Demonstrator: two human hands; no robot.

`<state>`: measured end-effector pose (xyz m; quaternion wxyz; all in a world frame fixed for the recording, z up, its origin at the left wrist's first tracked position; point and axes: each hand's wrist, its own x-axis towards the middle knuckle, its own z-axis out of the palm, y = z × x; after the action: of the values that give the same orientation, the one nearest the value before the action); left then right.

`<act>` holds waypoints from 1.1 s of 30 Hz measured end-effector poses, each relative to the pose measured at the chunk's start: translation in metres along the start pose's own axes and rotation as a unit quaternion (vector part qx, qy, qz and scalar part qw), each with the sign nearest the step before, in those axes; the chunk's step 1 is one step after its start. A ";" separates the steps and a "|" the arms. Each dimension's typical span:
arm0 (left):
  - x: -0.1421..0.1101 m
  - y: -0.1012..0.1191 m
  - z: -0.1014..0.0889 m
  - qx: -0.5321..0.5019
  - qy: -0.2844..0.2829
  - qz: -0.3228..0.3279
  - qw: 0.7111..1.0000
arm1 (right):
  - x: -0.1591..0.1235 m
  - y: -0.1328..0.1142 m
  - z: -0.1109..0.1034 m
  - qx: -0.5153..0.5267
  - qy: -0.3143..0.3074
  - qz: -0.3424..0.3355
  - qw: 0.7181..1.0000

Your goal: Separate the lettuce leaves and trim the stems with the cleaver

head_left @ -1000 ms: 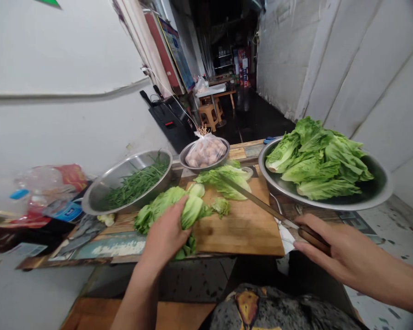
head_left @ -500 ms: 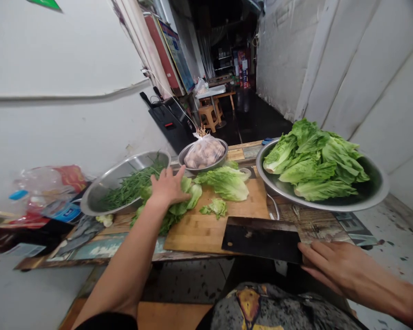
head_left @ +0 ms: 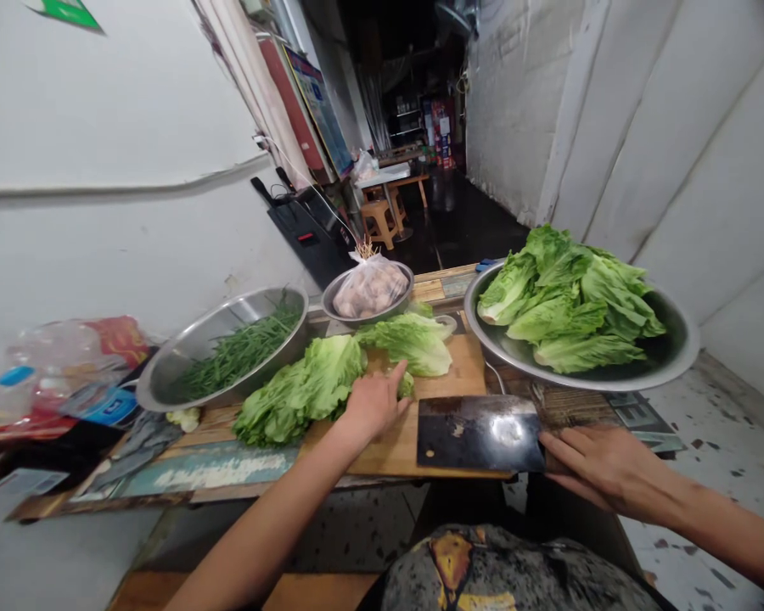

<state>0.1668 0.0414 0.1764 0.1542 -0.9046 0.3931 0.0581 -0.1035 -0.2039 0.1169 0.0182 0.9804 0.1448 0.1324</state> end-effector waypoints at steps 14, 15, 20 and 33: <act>0.005 -0.057 0.011 -0.354 0.123 0.073 0.924 | 0.054 0.001 0.009 0.036 -0.026 0.070 0.997; 0.005 -0.062 0.008 -0.376 0.129 0.067 0.915 | 0.058 0.002 0.009 0.048 -0.028 0.079 0.995; -0.007 -0.068 0.005 -0.293 0.030 0.075 0.953 | 0.063 0.006 0.009 0.096 -0.067 0.135 0.984; -0.004 -0.048 0.007 -0.393 0.127 0.047 0.910 | 0.071 -0.006 -0.011 0.086 -0.076 0.161 0.980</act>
<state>0.1990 0.0772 0.1817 -0.2679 -0.8723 0.3966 0.0996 -0.0428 -0.1781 0.1449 -0.0767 0.9960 -0.0060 0.0459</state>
